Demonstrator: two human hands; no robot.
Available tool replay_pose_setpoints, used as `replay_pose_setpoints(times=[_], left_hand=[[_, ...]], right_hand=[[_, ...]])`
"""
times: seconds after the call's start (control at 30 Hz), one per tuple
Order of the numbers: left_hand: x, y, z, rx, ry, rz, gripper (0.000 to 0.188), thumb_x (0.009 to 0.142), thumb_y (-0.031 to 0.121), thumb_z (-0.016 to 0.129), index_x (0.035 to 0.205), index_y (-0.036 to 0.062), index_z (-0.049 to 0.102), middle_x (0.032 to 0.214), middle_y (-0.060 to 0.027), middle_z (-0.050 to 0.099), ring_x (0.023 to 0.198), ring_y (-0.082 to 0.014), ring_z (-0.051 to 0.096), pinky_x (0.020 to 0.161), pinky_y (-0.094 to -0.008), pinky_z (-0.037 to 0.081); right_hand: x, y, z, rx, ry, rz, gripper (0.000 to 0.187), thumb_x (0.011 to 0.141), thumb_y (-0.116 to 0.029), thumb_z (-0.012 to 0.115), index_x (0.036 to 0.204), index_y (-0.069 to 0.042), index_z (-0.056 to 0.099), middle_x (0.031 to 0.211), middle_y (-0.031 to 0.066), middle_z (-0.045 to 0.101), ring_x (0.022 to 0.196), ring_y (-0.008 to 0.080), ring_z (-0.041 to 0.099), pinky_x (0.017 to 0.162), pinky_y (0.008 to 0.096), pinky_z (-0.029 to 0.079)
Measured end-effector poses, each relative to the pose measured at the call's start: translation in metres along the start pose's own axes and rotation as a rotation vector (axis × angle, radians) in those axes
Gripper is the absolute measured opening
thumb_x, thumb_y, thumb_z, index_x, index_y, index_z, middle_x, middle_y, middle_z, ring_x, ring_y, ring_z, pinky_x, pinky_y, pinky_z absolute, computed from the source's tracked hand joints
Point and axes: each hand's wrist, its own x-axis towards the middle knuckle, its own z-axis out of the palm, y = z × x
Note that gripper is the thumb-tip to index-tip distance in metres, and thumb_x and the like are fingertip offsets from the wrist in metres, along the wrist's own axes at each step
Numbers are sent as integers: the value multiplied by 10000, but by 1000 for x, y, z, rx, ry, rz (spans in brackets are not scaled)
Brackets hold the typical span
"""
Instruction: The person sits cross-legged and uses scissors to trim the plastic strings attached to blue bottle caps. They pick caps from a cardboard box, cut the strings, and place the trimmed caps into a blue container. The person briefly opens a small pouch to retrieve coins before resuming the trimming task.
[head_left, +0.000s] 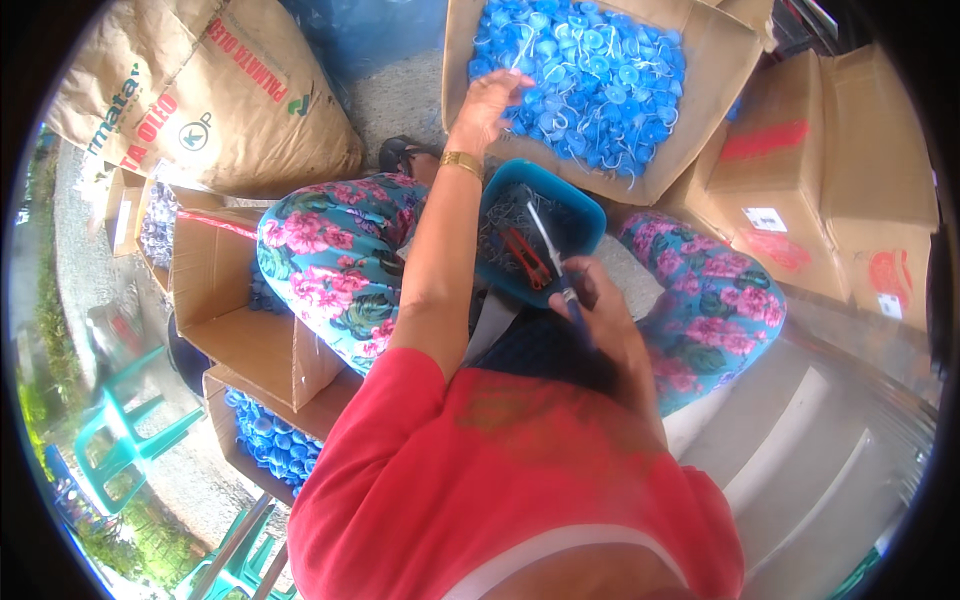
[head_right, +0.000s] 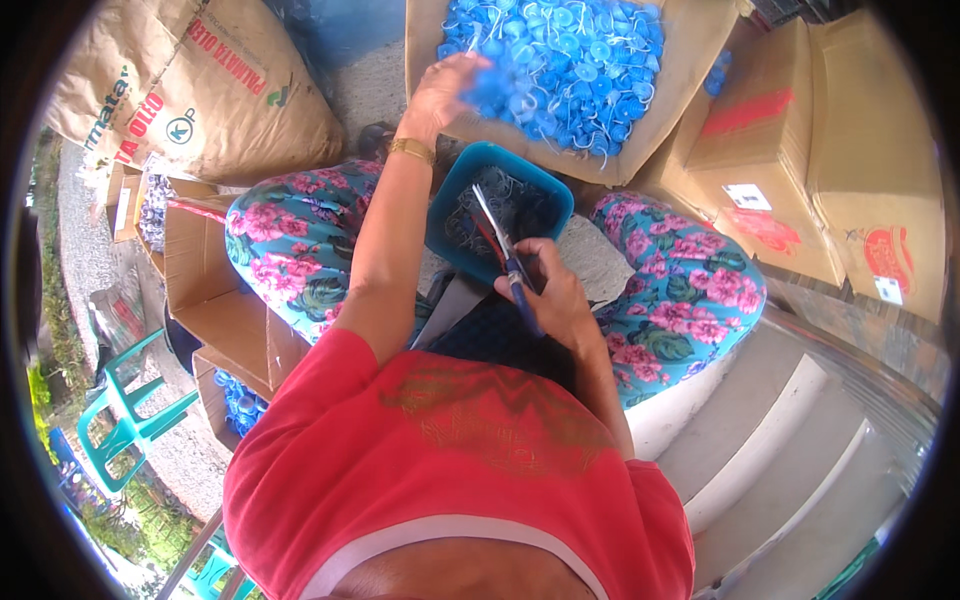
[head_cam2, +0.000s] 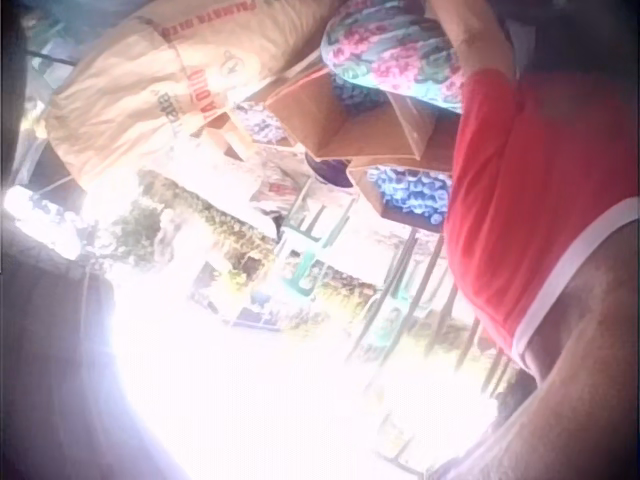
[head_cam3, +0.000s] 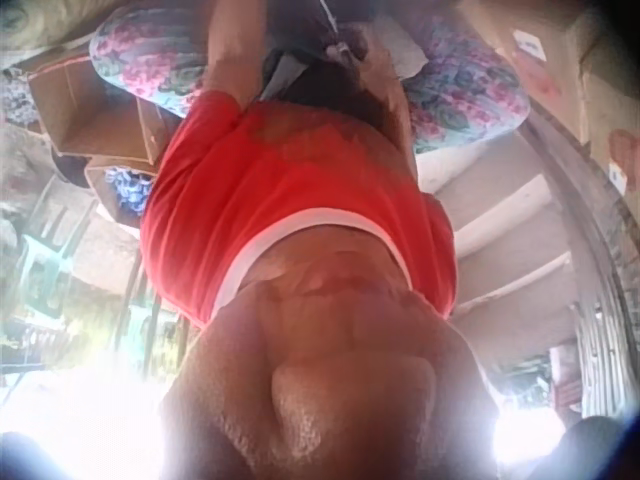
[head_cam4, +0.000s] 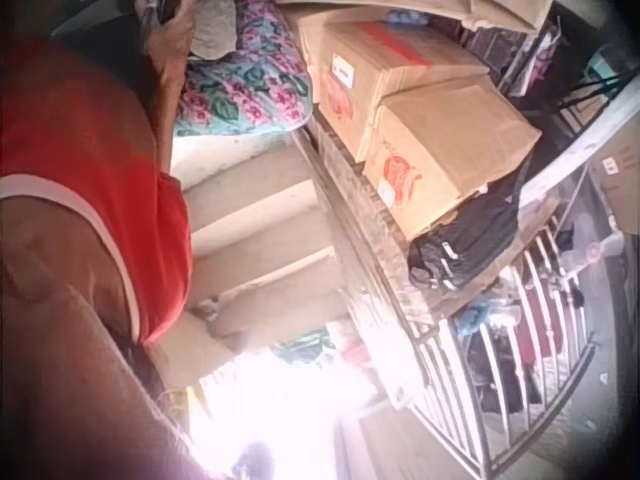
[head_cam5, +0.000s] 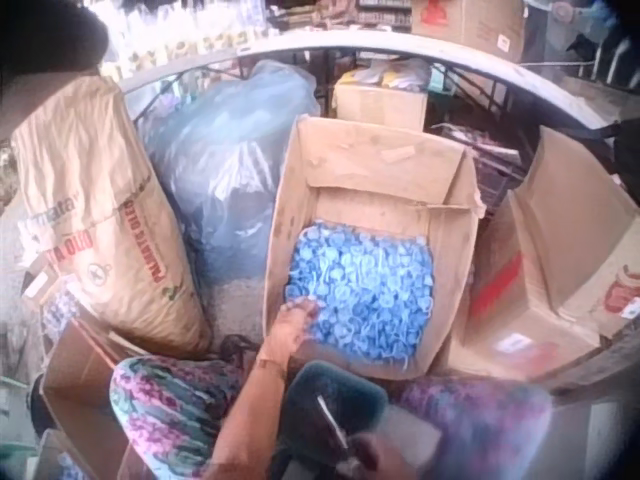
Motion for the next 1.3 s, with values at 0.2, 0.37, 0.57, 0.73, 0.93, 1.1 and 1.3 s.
replay_pose_setpoints(times=[0.2,0.37,0.57,0.73,0.93,1.1,1.3], left_hand=[[-79,48,34,-349,-474,-75,294,928,296,533,985,21,621,790,-88,603,700,-202,572,799,-516,542],[-140,83,45,-21,-608,-25,297,926,271,511,1011,9,623,864,-72,602,560,-112,524,741,-432,573],[-178,90,39,-75,-775,-82,316,916,230,486,1020,-32,628,872,-72,608,470,-89,473,719,-342,578],[-190,90,42,-167,-788,-268,361,881,258,516,968,-73,630,942,-134,645,389,-95,420,658,-367,573],[-183,70,33,-430,-792,-457,307,825,224,571,853,-77,622,922,-212,635,366,-116,391,819,-423,527],[-180,51,29,-504,-746,-533,271,829,196,581,806,-75,590,893,-231,599,336,-108,340,1005,-441,416],[-187,39,26,-562,-666,-573,251,815,174,585,819,-78,581,862,-236,594,339,-121,347,1030,-443,390]], right_hand=[[-26,-32,-12,319,43,-24,404,827,-121,708,1152,-55,479,773,-26,507,673,53,468,603,226,394],[-43,-28,-19,111,206,-150,474,803,-177,738,1187,-36,498,783,-10,519,701,61,473,619,221,397],[-57,-36,-17,81,173,-217,487,788,-171,748,1187,-17,515,730,-19,501,666,59,470,604,218,393],[-57,-44,-12,87,151,-225,475,773,-146,761,1167,-14,531,715,-24,514,654,51,471,586,214,388],[-58,-45,-6,175,125,-212,440,770,-91,755,1153,-19,551,705,-24,527,645,39,468,577,199,380],[-55,-31,-3,92,115,-216,436,765,-62,754,1152,-20,558,749,-12,565,683,39,492,610,203,409],[-54,-25,2,57,81,-227,460,762,-93,767,1165,-19,557,941,34,642,810,63,550,705,220,455]])
